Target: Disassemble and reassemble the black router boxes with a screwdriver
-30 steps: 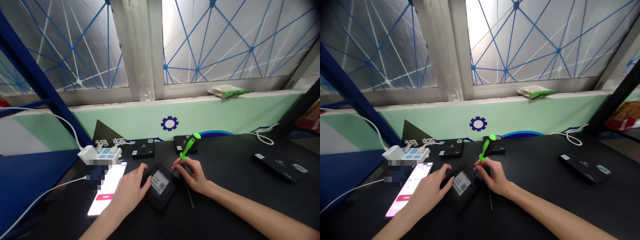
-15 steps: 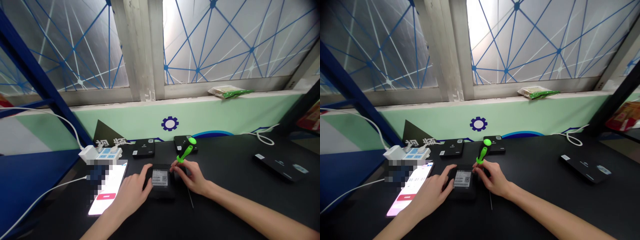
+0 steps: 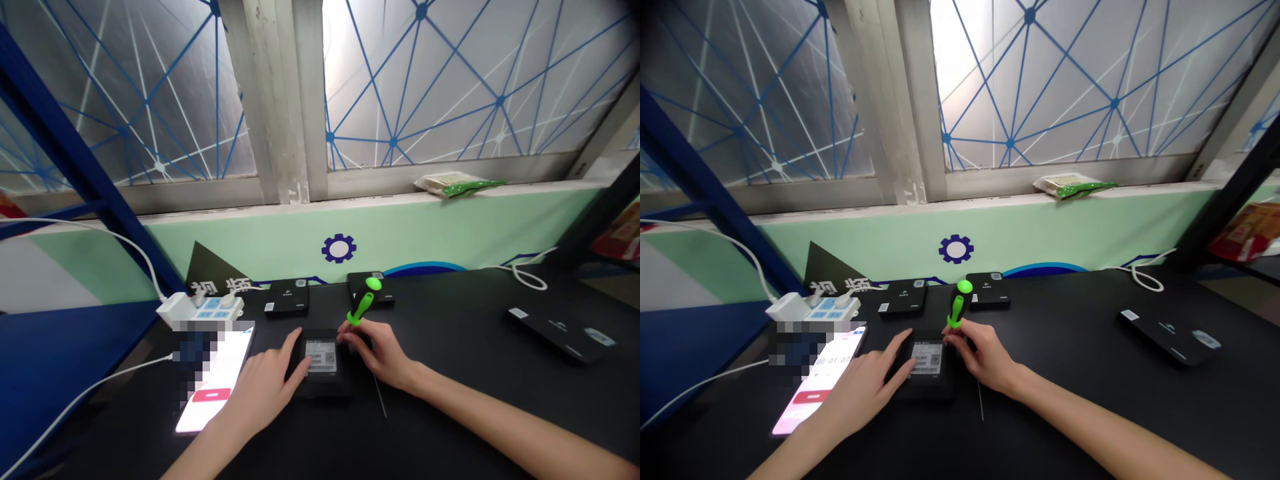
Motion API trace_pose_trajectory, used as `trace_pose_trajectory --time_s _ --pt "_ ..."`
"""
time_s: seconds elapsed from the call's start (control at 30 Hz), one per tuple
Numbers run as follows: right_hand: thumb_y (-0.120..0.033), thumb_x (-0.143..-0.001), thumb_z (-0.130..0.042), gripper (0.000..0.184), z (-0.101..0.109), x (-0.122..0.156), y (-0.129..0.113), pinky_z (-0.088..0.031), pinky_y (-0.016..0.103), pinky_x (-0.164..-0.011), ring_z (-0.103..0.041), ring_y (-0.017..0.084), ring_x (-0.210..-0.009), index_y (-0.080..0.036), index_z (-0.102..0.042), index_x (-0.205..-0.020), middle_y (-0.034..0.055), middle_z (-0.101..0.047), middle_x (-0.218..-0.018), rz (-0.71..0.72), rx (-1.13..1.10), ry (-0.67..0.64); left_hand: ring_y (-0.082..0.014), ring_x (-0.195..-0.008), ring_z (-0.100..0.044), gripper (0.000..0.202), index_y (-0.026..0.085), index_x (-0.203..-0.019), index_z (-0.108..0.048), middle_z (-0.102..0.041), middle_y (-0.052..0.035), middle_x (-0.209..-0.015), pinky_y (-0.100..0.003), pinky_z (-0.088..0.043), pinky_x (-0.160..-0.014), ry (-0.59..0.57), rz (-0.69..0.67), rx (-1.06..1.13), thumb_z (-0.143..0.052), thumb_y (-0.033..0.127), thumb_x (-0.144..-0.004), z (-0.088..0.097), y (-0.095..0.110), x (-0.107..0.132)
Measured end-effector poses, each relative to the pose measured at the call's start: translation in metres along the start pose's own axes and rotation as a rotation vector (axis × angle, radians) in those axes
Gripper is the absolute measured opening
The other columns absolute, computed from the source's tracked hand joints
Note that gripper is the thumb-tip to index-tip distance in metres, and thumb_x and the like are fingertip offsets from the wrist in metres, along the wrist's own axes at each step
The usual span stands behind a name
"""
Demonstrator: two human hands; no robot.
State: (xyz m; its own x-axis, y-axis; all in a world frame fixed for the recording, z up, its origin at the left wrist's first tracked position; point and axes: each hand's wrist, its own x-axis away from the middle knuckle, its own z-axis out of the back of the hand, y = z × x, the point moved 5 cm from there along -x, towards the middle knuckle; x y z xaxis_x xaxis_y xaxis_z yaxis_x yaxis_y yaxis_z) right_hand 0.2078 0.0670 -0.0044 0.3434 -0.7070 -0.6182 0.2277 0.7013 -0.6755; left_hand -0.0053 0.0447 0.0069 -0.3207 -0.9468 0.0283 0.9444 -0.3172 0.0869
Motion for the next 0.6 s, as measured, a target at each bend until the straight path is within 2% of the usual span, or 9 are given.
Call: trace_pose_trajectory --time_s 0.17,0.4,0.6 --pt "-0.019 -0.099 -0.053 0.011 -0.0021 -0.0023 -0.0001 -0.053 0.026 -0.074 -0.069 0.016 -0.078 -0.020 -0.063 -0.104 0.0044 -0.071 -0.089 0.001 0.017 -0.014 -0.0311 -0.072 -0.068 0.065 0.016 -0.155 -0.030 -0.068 -0.0067 -0.076 -0.034 -0.045 -0.064 -0.005 -0.027 0.014 -0.021 0.056 -0.105 -0.0015 0.0009 -0.0009" --pt "-0.022 -0.099 -0.053 0.015 -0.0050 -0.0022 -0.0023 -0.055 0.028 -0.078 -0.072 0.019 -0.086 -0.020 -0.066 -0.107 0.0072 -0.075 -0.099 0.040 0.063 -0.044 -0.0282 -0.068 -0.068 0.053 0.017 -0.155 -0.029 -0.069 -0.0062 -0.076 -0.031 -0.041 -0.060 -0.025 -0.043 -0.031 -0.018 0.038 -0.108 -0.0053 -0.0013 -0.0032" --pt "-0.019 -0.099 -0.054 0.015 -0.0037 -0.0025 -0.0035 -0.055 0.027 -0.080 -0.072 0.018 -0.088 -0.021 -0.066 -0.107 0.0060 -0.075 -0.099 0.034 0.066 -0.043 -0.0291 -0.068 -0.068 0.051 0.018 -0.155 -0.029 -0.069 -0.0062 -0.076 -0.032 -0.042 -0.060 -0.029 -0.034 -0.048 -0.021 0.036 -0.108 -0.0059 -0.0026 -0.0030"
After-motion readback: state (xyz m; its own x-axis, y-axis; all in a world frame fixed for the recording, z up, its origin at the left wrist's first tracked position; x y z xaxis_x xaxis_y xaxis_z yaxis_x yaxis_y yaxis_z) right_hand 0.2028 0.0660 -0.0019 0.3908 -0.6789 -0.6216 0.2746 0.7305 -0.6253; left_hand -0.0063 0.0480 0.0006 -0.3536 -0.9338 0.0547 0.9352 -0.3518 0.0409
